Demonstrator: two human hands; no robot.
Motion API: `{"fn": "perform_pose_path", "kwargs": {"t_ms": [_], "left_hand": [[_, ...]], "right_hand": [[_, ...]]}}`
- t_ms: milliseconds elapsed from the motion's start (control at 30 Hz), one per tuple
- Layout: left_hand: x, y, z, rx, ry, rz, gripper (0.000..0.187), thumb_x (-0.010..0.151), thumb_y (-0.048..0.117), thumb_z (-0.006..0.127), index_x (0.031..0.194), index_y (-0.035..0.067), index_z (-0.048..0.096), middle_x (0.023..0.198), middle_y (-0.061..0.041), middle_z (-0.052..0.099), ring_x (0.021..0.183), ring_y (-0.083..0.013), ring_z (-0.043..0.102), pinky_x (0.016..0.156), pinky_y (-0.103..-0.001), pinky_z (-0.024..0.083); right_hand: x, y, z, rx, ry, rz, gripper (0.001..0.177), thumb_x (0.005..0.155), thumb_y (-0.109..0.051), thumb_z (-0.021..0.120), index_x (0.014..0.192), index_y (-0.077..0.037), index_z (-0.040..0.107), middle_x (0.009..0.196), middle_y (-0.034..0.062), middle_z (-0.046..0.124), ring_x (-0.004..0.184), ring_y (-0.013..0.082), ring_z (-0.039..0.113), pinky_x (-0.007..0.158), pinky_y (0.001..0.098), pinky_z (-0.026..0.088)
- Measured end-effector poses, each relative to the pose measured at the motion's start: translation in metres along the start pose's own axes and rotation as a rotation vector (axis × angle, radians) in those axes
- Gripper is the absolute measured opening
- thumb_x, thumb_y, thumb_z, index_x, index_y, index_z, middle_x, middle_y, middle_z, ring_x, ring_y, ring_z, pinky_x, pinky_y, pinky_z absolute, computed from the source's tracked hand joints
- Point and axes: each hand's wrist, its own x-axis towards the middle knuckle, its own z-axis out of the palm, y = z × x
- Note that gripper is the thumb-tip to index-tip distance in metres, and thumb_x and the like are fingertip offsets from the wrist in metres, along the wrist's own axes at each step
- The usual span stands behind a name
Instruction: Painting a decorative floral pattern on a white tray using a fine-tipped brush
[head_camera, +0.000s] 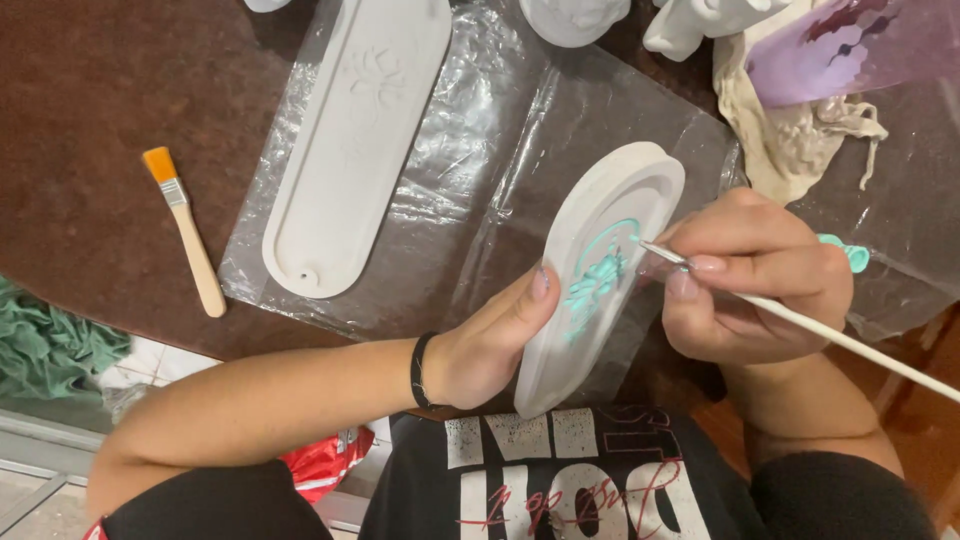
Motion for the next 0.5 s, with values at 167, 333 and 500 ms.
{"fn": "perform_pose_path", "kwargs": {"t_ms": [167,333,500], "left_hand": [[0.0021,-0.0008,0.001,-0.05,-0.03,0.037,0.08,0.107,0.062,0.019,0.159,0.002,0.027,0.165,-0.014,0.035,0.158,-0.0251,0.031,0.137,-0.043,0.021],[0.0027,0.0047,0.0015,-0.023,-0.037,0.027,0.082,0.106,0.064,0.018,0.16,0.002,0.022,0.168,-0.016,0.029,0.16,-0.0258,0.026,0.138,-0.044,0.018],[0.0028,0.0066,0.0028,-0.02,-0.033,0.061,0.085,0.105,0.066,0.018,0.161,0.001,0.021,0.169,-0.015,0.028,0.161,-0.0245,0.024,0.139,-0.045,0.018]], "right_hand": [[0.0011,-0.0001,0.0037,-0.023,0.011,0.005,0.021,0.096,0.002,0.065,0.111,-0.01,0.056,0.086,0.0184,0.068,0.069,0.0219,0.066,0.066,0.0352,0.049],[-0.0011,0.0019,0.002,-0.03,-0.011,0.015,0.022,0.098,0.001,0.065,0.113,-0.012,0.056,0.083,0.0131,0.068,0.068,0.0213,0.067,0.064,0.0355,0.048],[0.0,-0.0005,0.0026,-0.049,-0.017,0.037,0.02,0.099,0.001,0.065,0.112,-0.012,0.056,0.082,0.013,0.067,0.068,0.0192,0.064,0.066,0.0349,0.048]]}}
